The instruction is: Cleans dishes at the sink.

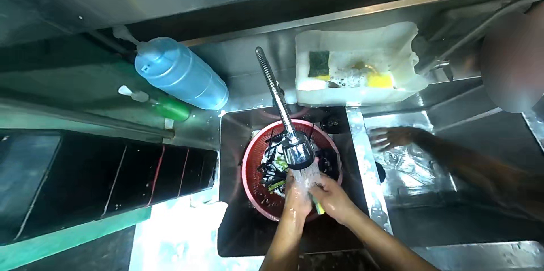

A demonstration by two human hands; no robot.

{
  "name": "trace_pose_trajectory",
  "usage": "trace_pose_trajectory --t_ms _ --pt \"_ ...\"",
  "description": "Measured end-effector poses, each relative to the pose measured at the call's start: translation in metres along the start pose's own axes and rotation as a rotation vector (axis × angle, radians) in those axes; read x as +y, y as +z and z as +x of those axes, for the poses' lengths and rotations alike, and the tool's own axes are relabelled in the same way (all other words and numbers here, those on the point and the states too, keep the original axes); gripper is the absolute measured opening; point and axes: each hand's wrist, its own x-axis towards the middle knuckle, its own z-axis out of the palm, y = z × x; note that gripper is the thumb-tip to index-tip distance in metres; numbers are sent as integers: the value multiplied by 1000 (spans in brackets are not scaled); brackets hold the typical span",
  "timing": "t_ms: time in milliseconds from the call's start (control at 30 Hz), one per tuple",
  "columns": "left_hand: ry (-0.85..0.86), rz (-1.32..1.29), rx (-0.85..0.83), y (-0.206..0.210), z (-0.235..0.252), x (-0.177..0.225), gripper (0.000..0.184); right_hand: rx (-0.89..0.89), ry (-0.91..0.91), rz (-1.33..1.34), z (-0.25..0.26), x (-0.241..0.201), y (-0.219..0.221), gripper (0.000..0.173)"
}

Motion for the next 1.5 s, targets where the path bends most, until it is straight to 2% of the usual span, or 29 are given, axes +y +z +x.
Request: trace_pose_trajectory --t_ms 100,167,267,367,433,467,533,567,600,633,700,733,767,833,867,933,967,1000,1100,1200,1233,1300,1367,1400,1433,1500 --pt "-53 -260 36 12 9 -1 38 347 -30 295 -3 12 -5 26" --pt "-56 -208 -3 17 9 -16 39 476 10 336 -3 15 -8 28" --pt "-20 241 -147 21 -2 -42 38 410 42 223 -7 17 -25 35" --pt "-12 551 -192 18 -5 -54 37 260 61 70 -13 12 -57 37" --pt "6 587 -241 18 -2 -62 35 191 71 -73 -18 15 -68 46" --pt "13 572 -291 17 0 -65 36 217 65 -154 -22 18 -73 43" --pt "-34 534 -334 6 11 -68 43 408 32 -225 -25 20 -87 36" --pt "-64 517 -249 -7 20 -75 43 533 21 -199 -27 19 -99 36" --pt "-108 493 -71 -21 32 -77 38 656 7 -140 -27 20 -114 37" --pt "-146 458 181 -38 45 -81 34 770 7 -70 -24 24 -130 38" --pt "-323 485 551 -77 66 -81 36 951 114 17 -18 40 -160 38" --pt "-424 577 605 -99 75 -85 38 993 199 12 -16 53 -171 38" --pt "-530 806 543 -116 80 -85 38 1001 297 -25 -17 68 -178 38" --pt "-685 1285 311 -137 92 -83 40 951 489 -40 -22 95 -179 36" --pt "-700 1344 319 -148 100 -92 43 912 548 -23 -26 103 -175 29" --pt "-609 1107 648 -163 114 -109 54 856 631 -23 -40 107 -162 25" --pt "-548 1035 771 -169 120 -114 56 847 642 -32 -45 109 -160 26" --pt "-515 1008 820 -173 123 -117 55 830 638 -45 -49 110 -159 27" --pt "-467 977 745 -181 126 -121 52 811 548 -80 -50 108 -165 24" --pt "-493 978 631 -176 113 -106 50 845 402 -229 -39 77 -161 36" --pt "-528 963 614 -172 107 -99 49 882 309 -323 -35 65 -159 41" --pt "-596 804 629 -157 90 -82 44 861 -20 -533 -31 40 -155 59" --pt "-607 381 697 -132 65 -64 45 726 -354 -717 -21 16 -140 60" --pt "-600 227 677 -114 52 -55 44 645 -432 -722 -14 5 -123 56" --pt "-584 138 623 -95 39 -49 41 546 -432 -709 -8 -1 -101 53" --pt "-540 14 488 -55 19 -43 38 323 -251 -739 0 6 -55 65"
